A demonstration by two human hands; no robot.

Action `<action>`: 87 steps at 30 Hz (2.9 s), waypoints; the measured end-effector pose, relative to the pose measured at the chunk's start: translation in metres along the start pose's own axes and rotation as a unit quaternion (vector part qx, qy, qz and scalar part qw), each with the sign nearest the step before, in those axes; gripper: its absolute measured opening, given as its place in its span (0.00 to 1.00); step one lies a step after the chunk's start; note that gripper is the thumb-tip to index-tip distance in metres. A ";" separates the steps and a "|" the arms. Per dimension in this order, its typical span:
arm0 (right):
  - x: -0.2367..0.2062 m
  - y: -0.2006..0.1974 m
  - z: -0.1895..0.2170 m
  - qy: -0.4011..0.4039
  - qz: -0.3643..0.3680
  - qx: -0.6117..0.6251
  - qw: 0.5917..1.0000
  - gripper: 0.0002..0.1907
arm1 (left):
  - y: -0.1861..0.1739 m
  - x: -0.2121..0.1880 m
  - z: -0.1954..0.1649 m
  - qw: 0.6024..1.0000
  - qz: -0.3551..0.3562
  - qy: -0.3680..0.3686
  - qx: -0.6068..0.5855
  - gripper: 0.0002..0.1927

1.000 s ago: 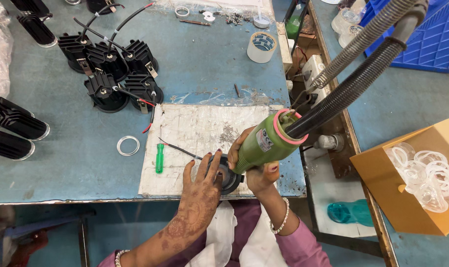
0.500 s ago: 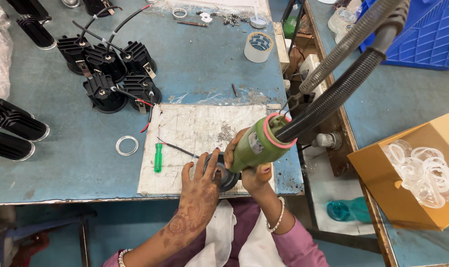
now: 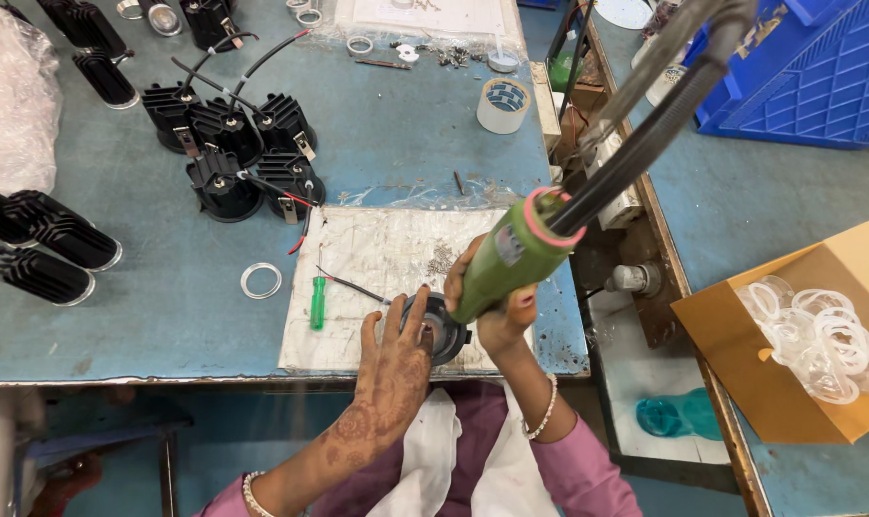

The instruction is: The person assembles LED light fixtures by placing clear plastic lenses onto black housings and using a green heat gun to seal them. The person handles multiple units one at a time, aligning the lenses and applying heat around the edges before setting the finished units aside.

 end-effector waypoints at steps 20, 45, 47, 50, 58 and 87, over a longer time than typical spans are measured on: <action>-0.015 0.005 0.126 -0.060 -0.093 0.014 0.994 0.49 | 0.141 0.151 0.102 0.932 0.103 -0.170 -0.305 0.08; -0.032 0.016 0.124 -0.027 -0.088 0.011 0.996 0.51 | -0.016 0.051 0.111 0.879 0.031 -0.086 -0.467 0.10; -0.029 0.019 0.131 -0.042 -0.089 0.021 0.995 0.50 | -0.025 0.024 0.090 0.848 0.041 -0.078 -0.522 0.09; -0.029 0.027 0.137 -0.066 -0.087 0.045 0.993 0.49 | -0.038 -0.008 0.058 0.859 0.002 -0.057 -0.509 0.12; -0.037 0.051 0.130 -0.062 -0.077 0.038 0.994 0.49 | -0.032 -0.038 0.004 0.821 0.064 -0.010 -0.567 0.29; -0.030 0.047 0.115 -0.061 -0.078 0.025 0.995 0.49 | -0.060 -0.036 0.022 0.852 -0.027 0.100 -0.513 0.46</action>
Point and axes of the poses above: each hand's wrist, its own x-axis towards the middle knuckle, its own y-axis out of the palm, z = x × y, the point moved 10 cm from there along x, towards the middle knuckle, and after that the axes turned 9 degrees about x, right-handed, at the moved point
